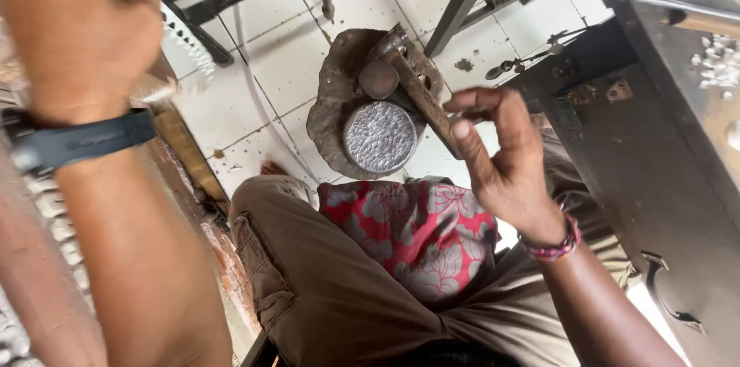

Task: The person hammers a silver chain on an anvil using a hammer. They repeatedly strike the chain to flatten or shape it, occasionally repositioning the chain with their hands.

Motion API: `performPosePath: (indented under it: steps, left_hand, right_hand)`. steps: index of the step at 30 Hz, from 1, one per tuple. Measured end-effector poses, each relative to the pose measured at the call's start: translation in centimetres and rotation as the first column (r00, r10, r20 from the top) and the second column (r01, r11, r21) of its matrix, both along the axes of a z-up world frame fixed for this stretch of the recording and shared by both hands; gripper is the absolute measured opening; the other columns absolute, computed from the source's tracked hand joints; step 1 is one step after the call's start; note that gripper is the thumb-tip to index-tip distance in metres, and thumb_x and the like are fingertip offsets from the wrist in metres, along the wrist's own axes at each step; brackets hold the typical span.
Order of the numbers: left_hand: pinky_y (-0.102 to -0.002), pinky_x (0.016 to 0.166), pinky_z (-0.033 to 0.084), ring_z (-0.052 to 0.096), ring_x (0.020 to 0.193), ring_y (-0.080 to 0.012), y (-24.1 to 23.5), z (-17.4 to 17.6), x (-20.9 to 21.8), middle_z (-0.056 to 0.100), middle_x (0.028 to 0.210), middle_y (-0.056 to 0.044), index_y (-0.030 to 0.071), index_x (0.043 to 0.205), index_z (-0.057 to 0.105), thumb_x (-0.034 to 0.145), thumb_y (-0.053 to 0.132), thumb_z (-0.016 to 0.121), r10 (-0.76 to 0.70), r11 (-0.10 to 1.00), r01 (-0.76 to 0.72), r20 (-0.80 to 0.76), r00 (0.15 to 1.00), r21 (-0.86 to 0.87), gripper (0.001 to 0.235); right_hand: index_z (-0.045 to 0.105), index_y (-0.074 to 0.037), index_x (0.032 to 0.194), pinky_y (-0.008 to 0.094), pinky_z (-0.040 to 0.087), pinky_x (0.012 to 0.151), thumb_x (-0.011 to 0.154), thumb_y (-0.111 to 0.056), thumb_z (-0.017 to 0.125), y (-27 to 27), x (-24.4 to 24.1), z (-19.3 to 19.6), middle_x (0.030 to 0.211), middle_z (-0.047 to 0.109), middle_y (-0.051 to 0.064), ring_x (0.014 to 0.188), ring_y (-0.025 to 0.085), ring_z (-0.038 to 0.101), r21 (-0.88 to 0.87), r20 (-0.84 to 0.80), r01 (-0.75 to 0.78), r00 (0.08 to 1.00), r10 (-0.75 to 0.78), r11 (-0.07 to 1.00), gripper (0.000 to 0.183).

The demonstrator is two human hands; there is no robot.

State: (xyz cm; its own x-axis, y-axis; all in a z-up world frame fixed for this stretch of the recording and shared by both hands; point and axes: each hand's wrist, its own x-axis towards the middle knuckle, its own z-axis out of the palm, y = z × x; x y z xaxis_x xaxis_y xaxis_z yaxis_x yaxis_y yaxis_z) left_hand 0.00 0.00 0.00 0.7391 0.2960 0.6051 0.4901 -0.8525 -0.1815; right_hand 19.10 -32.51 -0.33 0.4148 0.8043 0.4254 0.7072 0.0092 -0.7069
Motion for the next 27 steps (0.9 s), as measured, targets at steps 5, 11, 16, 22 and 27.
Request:
performPosePath:
  steps: [5, 11, 16, 22, 27]
  left_hand:
    - [-0.028, 0.053, 0.027, 0.036, 0.059, -0.0145, -10.5, 11.1, 1.5, 0.038, 0.072, -0.006, 0.002, 0.078, 0.039, 0.103, -0.011, 0.051, -0.092, 0.662, 0.143, 0.109, 0.990, -0.736, 0.031]
    - [-0.019, 0.054, 0.034, 0.039, 0.061, -0.0072, -15.6, 8.4, 5.0, 0.044, 0.072, 0.001, 0.008, 0.090, 0.047, 0.084, 0.000, 0.053, -0.436, 0.121, 0.593, 0.494, 0.752, -0.796, 0.011]
    - [-0.017, 0.042, 0.027, 0.029, 0.052, -0.0042, -17.6, 2.7, 6.0, 0.038, 0.069, 0.004, 0.008, 0.106, 0.046, 0.087, 0.023, 0.054, -0.326, 0.060, 0.660, 0.611, 0.722, -0.749, 0.025]
    - [-0.016, 0.064, 0.038, 0.042, 0.072, -0.0042, -19.6, -0.8, 5.7, 0.047, 0.090, -0.001, 0.010, 0.095, 0.046, 0.084, 0.012, 0.059, 0.009, -0.067, 0.696, 0.697, 0.717, -0.715, 0.017]
    - [-0.016, 0.039, 0.024, 0.022, 0.045, -0.0015, -20.3, -1.7, 5.3, 0.063, 0.101, -0.016, 0.012, 0.089, 0.047, 0.085, 0.012, 0.052, 0.188, -0.219, 0.704, 0.679, 0.709, -0.675, 0.007]
  right_hand:
    - [0.048, -0.002, 0.111, 0.031, 0.046, 0.085, 0.091, -0.026, 0.042, -2.1, -4.0, 0.9, 0.110, 0.054, 0.011, 0.102, 0.021, 0.053, -0.020, -0.277, -0.088, 0.957, 0.079, 0.996, 0.032]
    - [0.045, 0.001, 0.121, 0.031, 0.041, 0.083, 0.091, -0.032, 0.037, -3.5, -7.1, 0.2, 0.109, 0.055, 0.012, 0.096, 0.021, 0.054, 0.099, -0.694, -0.192, 0.690, 0.206, 0.976, 0.045]
    - [0.054, 0.004, 0.107, 0.022, 0.046, 0.050, 0.092, -0.019, 0.042, -5.4, -7.8, -1.7, 0.073, 0.057, 0.007, 0.048, 0.015, 0.053, 0.154, -0.843, -0.066, 0.512, 0.166, 0.986, 0.030]
    - [0.060, 0.010, 0.091, 0.031, 0.043, 0.054, 0.084, -0.026, 0.051, -6.2, -6.8, -2.5, 0.085, 0.063, 0.024, 0.071, 0.024, 0.058, -0.026, -0.997, 0.020, 0.075, -0.028, 0.999, 0.038]
    - [0.060, 0.002, 0.094, 0.032, 0.048, 0.058, 0.080, -0.002, 0.057, -6.2, -6.8, -4.8, 0.071, 0.060, 0.018, 0.061, 0.025, 0.056, -0.096, -0.995, 0.087, 0.011, -0.097, 0.992, 0.015]
